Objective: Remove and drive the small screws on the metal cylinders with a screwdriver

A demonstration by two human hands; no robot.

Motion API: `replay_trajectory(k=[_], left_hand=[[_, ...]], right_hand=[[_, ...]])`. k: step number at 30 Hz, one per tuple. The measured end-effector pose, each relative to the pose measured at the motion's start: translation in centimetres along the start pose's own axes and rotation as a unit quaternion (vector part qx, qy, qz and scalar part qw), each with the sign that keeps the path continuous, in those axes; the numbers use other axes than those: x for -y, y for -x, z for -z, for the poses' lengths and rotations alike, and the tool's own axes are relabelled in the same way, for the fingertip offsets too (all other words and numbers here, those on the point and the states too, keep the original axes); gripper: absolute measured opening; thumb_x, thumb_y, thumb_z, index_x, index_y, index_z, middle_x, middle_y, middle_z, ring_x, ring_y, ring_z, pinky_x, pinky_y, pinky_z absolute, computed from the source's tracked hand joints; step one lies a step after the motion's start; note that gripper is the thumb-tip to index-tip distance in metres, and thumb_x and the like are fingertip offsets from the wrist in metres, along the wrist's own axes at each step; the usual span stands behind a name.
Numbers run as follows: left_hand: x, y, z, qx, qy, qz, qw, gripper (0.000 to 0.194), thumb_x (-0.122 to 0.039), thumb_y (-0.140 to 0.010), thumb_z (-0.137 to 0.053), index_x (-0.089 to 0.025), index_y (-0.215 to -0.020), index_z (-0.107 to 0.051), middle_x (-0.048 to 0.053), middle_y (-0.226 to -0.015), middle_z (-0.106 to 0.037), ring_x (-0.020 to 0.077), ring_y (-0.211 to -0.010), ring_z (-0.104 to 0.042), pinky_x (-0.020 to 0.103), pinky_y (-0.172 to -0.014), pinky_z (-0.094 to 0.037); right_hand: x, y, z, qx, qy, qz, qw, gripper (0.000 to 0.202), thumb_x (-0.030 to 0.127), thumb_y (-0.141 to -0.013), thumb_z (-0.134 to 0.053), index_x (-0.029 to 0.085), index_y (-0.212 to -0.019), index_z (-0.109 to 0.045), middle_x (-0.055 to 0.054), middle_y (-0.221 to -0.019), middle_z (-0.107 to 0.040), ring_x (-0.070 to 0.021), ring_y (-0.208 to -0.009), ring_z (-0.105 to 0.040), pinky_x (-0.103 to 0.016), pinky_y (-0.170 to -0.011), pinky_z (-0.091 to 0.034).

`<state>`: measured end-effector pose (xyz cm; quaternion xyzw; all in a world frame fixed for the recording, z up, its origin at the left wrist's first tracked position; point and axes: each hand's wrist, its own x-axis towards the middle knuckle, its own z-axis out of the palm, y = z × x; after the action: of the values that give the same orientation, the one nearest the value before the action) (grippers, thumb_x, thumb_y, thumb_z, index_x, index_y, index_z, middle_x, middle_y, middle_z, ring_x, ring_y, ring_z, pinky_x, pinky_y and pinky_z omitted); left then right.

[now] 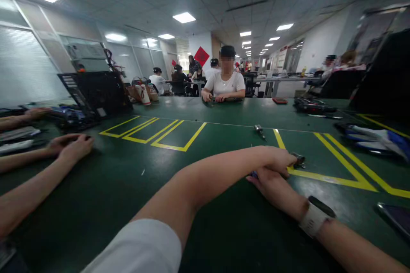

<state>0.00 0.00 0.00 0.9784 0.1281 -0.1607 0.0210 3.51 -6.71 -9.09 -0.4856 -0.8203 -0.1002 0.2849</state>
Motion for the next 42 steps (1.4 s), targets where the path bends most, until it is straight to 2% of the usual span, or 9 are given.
replay_trajectory(k=[6, 10, 14, 19, 23, 29, 35, 42], left_hand=[[0.3, -0.1, 0.2, 0.004, 0.007, 0.006, 1.000, 0.026, -0.011, -0.085, -0.043, -0.007, -0.105, -0.060, 0.014, -0.106, -0.061, 0.0190, -0.085, -0.056, 0.027, -0.067, -0.041], [1.1, -0.1, 0.3, 0.012, 0.022, 0.012, 1.000, 0.022, -0.006, -0.079, -0.046, -0.009, -0.093, -0.063, 0.009, -0.094, -0.065, 0.0176, -0.077, -0.055, 0.028, -0.065, -0.040], [2.1, -1.0, 0.2, 0.021, 0.038, 0.025, 0.999, 0.018, -0.007, -0.078, -0.048, -0.011, -0.086, -0.063, 0.007, -0.087, -0.066, 0.0165, -0.074, -0.055, 0.027, -0.063, -0.040], [3.0, -1.4, -0.2, 0.026, 0.072, 0.021, 0.997, 0.014, -0.021, -0.079, -0.058, -0.011, -0.086, -0.062, 0.006, -0.089, -0.066, 0.0156, -0.074, -0.057, 0.024, -0.061, -0.041], [3.3, -1.4, -0.3, 0.021, 0.091, 0.015, 0.995, 0.009, -0.011, -0.073, -0.062, -0.012, -0.082, -0.063, 0.004, -0.088, -0.067, 0.0142, -0.075, -0.057, 0.023, -0.063, -0.042], [3.9, -1.5, -0.2, 0.009, 0.106, 0.037, 0.994, 0.016, 0.001, -0.066, -0.058, -0.011, -0.072, -0.065, 0.004, -0.073, -0.067, 0.0150, -0.064, -0.058, 0.026, -0.063, -0.045], [5.5, -0.4, -0.5, 0.006, 0.130, 0.069, 0.989, 0.015, 0.002, -0.065, -0.057, -0.008, -0.070, -0.067, 0.006, -0.068, -0.066, 0.0158, -0.058, -0.058, 0.031, -0.064, -0.049], [7.9, 1.8, -1.9, -0.012, 0.199, 0.111, 0.974, 0.011, -0.004, -0.067, -0.061, -0.010, -0.072, -0.068, 0.005, -0.075, -0.068, 0.0147, -0.067, -0.061, 0.029, -0.070, -0.052]], right_hand=[[0.6, -0.2, 0.7, 0.008, -0.017, 0.019, 1.000, 0.037, 0.021, -0.082, -0.051, 0.013, -0.118, -0.045, -0.020, -0.115, -0.061, -0.0334, -0.111, -0.057, -0.050, -0.091, -0.047], [0.7, -0.4, 1.0, 0.013, -0.028, 0.019, 0.999, 0.034, 0.019, -0.082, -0.053, 0.014, -0.115, -0.048, -0.018, -0.109, -0.064, -0.0314, -0.103, -0.062, -0.048, -0.086, -0.050], [0.3, -0.3, 0.9, 0.017, -0.027, 0.016, 0.999, 0.027, 0.016, -0.081, -0.056, 0.016, -0.107, -0.051, -0.014, -0.102, -0.065, -0.0284, -0.095, -0.063, -0.045, -0.082, -0.052], [0.2, -0.2, 0.7, 0.015, -0.019, 0.011, 1.000, 0.027, 0.016, -0.081, -0.058, 0.015, -0.107, -0.052, -0.014, -0.099, -0.065, -0.0288, -0.093, -0.062, -0.046, -0.079, -0.051], [0.3, -0.2, 0.7, 0.018, -0.019, 0.014, 1.000, 0.026, 0.017, -0.082, -0.057, 0.015, -0.108, -0.052, -0.014, -0.100, -0.064, -0.0279, -0.091, -0.061, -0.045, -0.078, -0.051], [0.3, -0.2, 1.0, 0.036, -0.019, 0.015, 0.999, 0.026, 0.017, -0.082, -0.057, 0.015, -0.108, -0.051, -0.013, -0.100, -0.063, -0.0268, -0.088, -0.059, -0.043, -0.076, -0.050], [0.4, 0.0, 1.9, 0.062, -0.028, 0.015, 0.998, 0.026, 0.016, -0.083, -0.057, 0.016, -0.108, -0.051, -0.011, -0.098, -0.062, -0.0247, -0.084, -0.059, -0.041, -0.074, -0.051], [-0.2, 0.9, 3.6, 0.098, -0.050, 0.017, 0.994, 0.021, 0.021, -0.085, -0.054, 0.020, -0.106, -0.054, -0.008, -0.097, -0.062, -0.0223, -0.081, -0.059, -0.038, -0.069, -0.051]])
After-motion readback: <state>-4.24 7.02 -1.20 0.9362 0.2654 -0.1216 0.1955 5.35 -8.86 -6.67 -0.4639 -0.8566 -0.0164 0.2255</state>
